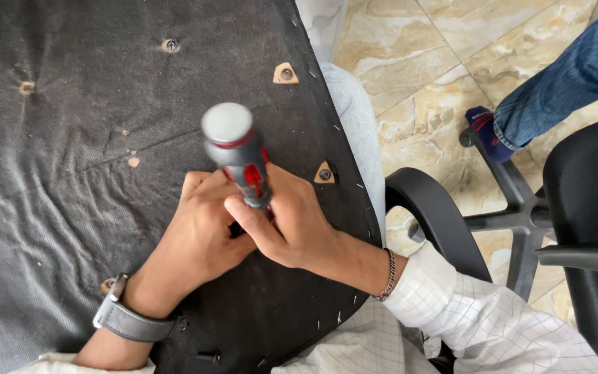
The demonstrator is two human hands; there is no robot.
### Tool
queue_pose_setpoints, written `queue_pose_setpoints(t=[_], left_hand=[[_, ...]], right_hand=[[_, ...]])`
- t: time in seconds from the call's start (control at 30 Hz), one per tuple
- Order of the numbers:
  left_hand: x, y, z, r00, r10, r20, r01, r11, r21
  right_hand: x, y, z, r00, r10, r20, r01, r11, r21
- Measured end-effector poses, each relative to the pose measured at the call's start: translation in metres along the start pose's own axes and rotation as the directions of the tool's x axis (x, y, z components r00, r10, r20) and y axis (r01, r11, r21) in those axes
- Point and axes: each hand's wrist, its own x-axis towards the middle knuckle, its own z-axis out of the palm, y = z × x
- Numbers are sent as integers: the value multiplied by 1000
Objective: The person uses a screwdriver to remove screws from the underside of an office chair seat. They systematically unscrew fasteners and place them on the seat surface, working across multiple screw locations.
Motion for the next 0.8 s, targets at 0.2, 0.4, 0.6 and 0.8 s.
queue_pose_setpoints(t=[0.2, 0.4, 0.6, 0.8], left_hand=[[-8, -3, -5, 998, -19, 64, 16, 999, 39], [-13, -6, -12, 998, 18, 55, -21, 998, 57], [-15, -11, -6, 993, -98, 70, 93, 993, 74], [-14, -3, -9, 997, 75, 16, -76, 982, 172]], right_hand=[[-6, 1, 0, 991, 106, 85, -85, 972, -218], [-8, 4, 1, 992, 60, 108, -41, 985, -165], [-12, 5, -1, 995, -21, 100, 36, 989, -147], [-14, 7, -1, 982, -161, 103, 178, 966, -186]])
